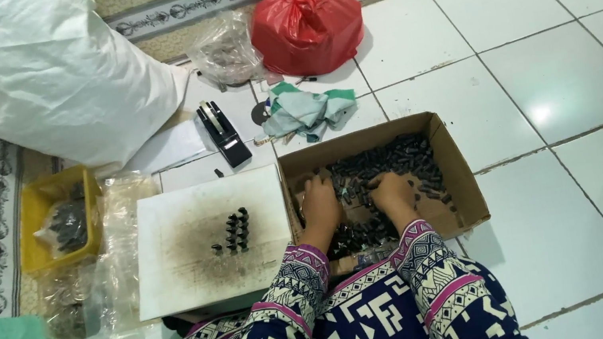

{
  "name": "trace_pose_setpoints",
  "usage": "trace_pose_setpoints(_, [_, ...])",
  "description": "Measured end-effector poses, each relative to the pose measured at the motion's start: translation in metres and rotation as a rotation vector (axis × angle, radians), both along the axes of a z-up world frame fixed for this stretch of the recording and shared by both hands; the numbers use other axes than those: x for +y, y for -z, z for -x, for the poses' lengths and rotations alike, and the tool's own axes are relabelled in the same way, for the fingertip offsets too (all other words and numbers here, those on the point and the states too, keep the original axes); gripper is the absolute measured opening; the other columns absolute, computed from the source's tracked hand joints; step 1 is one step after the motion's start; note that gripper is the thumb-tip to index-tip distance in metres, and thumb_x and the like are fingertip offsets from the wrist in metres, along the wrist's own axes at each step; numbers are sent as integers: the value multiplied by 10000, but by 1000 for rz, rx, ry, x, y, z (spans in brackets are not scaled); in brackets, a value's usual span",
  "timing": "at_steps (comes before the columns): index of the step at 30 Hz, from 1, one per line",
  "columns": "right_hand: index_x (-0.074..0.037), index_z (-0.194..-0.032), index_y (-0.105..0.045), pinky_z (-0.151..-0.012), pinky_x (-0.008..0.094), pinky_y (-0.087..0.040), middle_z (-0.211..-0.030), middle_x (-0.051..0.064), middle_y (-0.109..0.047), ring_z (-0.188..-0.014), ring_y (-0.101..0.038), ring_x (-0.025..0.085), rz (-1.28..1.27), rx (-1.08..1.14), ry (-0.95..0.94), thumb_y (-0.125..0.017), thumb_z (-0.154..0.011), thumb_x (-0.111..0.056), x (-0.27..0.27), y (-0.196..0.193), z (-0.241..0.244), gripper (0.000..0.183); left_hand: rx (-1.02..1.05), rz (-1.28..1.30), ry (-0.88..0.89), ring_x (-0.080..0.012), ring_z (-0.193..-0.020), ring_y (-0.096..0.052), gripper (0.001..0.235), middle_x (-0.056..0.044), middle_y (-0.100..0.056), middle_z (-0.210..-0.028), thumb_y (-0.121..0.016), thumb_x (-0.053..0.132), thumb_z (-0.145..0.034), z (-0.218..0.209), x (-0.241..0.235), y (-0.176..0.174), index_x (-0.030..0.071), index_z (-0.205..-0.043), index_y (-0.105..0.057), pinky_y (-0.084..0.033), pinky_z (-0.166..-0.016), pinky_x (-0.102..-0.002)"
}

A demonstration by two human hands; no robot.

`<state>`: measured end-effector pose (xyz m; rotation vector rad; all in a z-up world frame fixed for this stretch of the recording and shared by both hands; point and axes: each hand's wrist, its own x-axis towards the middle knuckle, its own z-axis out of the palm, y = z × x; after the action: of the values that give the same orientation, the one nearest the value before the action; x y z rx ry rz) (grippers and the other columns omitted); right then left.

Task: Assembling small metal bolts into a template jig while sitting on the floor.

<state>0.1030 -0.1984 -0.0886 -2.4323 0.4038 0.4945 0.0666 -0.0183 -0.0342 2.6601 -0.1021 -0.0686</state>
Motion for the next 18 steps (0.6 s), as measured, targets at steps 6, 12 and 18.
trace_pose_setpoints(6, [-79, -1185, -767, -874, 567, -582, -1128, 244, -735, -1110, -684, 428, 2, 11, 115, -615, -914, -74, -8, -12, -10, 311, -150, 121, 174, -348, -1124, -594, 297, -202, -626, -1161, -611, -6, -882, -6, -18, 33, -21, -1171, -680, -611, -853, -391])
trace_pose_setpoints(12, [-61, -1169, -754, -929, 590, -556, -1171, 268, -712, -1173, -648, 459, -26, 67, 108, -594, -920, -56, -6, -3, -12, 296, -34, 124, 129, -316, -1073, -562, 364, -154, -585, -1135, -688, 120, -861, -4, -28, 37, 41, -1216, -677, -546, -885, -443])
trace_pose_setpoints(18, [-54, -1153, -760, -877, 547, -585, -1135, 270, -719, -1109, -683, 430, -18, 93, 65, -560, -938, -38, -4, -14, -11, 294, -42, 125, 95, -393, -1047, -618, 376, -254, -632, -1100, -641, -35, -822, -4, -27, 40, -70, -1196, -655, -538, -880, -463])
